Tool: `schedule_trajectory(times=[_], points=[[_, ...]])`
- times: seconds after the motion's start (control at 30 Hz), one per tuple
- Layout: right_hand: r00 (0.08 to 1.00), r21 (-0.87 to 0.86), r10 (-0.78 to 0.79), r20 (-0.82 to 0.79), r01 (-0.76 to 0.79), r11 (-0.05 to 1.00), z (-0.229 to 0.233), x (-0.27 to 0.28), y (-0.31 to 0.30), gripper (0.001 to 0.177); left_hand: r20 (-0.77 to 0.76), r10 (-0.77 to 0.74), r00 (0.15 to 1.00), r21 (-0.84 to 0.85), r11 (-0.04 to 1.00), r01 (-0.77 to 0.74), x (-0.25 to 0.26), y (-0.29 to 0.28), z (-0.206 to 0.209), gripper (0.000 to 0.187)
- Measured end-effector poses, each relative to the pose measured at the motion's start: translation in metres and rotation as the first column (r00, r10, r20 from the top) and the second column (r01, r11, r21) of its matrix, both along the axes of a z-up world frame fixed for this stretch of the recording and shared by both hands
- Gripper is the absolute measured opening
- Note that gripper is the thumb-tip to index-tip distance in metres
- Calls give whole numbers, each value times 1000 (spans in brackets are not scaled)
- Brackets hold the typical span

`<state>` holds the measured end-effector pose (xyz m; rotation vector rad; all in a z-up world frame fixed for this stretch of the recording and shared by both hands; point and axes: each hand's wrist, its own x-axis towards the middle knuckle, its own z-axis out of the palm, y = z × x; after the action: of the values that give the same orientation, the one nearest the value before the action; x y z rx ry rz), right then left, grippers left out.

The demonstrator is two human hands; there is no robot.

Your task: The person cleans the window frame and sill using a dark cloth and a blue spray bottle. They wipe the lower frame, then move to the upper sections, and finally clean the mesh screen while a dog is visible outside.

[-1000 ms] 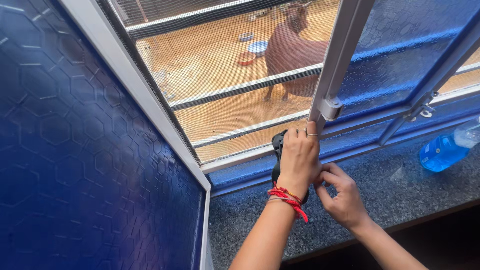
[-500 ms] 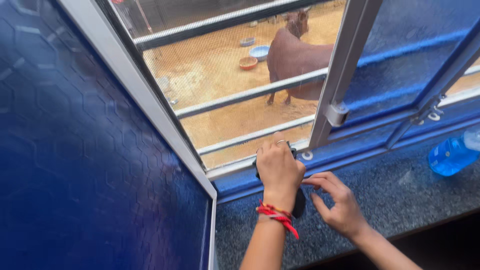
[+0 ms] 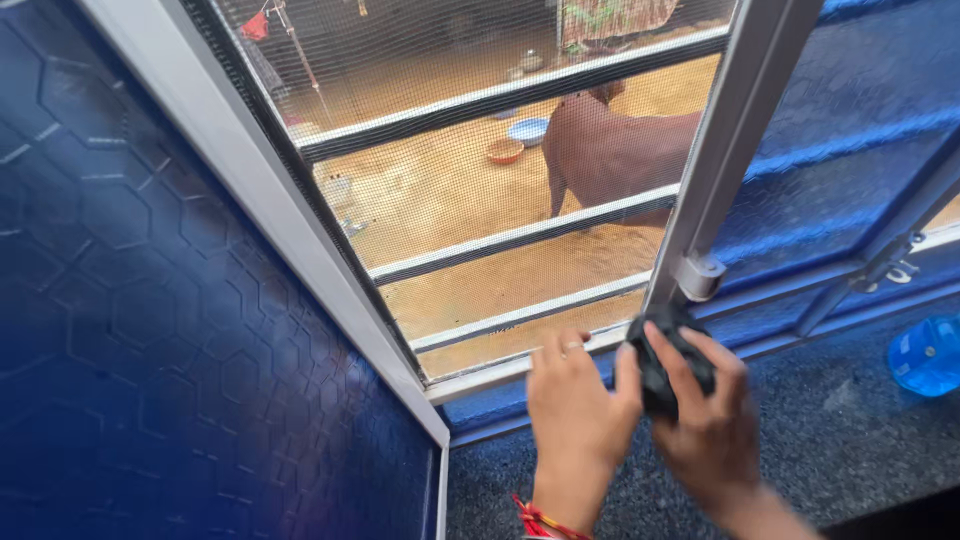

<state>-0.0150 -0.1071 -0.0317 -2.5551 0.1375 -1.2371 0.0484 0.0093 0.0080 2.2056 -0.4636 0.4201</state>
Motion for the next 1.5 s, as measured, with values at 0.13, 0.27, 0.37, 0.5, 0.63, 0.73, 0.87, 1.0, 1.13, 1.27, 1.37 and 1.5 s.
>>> schedule_trajectory(times=[0.13,0.27,0.37,0.5,0.63,0.73,0.87,1.0,1.13,1.27,1.37,1.5], points=[[972,-237,-31,-231,-25,971,25,33,-3,46,102,176,979,86,979,-185,17,24,-8,24],[843,-283,-136,-521,-20,959,20,63,6,29,98,287,953,164,940,-300,32,46,-25,21],[802,-73,-52,-595,10,997,15,75,9,28,-63,323,944,106,943,-315,37,54,-30,28],[815,148,226,-534,-173,974,17,85,12,30,-154,293,944,-24,954,-300,39,51,-22,29],[737,328,423,-527,-284,901,13,77,57,20,-55,376,925,61,926,-372,29,61,-18,30],[773,181,365,-518,-318,931,24,66,50,39,-48,397,917,101,915,-391,34,63,-9,31],[740,-149,-106,-664,8,989,29,57,11,24,-9,395,919,75,916,-394,32,63,-12,30],[732,-184,-99,-674,-37,982,12,67,23,23,-26,410,912,64,911,-407,30,65,-15,28],[780,230,386,-492,-311,922,8,57,63,38,-9,384,923,-97,919,-383,30,72,10,27],[663,420,707,-244,-585,694,32,39,70,49,350,370,861,-310,913,-266,18,61,56,22],[744,169,666,-56,-650,741,74,30,47,56,510,315,800,-309,936,-171,8,50,94,16],[851,-199,323,415,-262,945,134,37,20,49,637,378,672,-264,926,-271,10,52,117,21]])
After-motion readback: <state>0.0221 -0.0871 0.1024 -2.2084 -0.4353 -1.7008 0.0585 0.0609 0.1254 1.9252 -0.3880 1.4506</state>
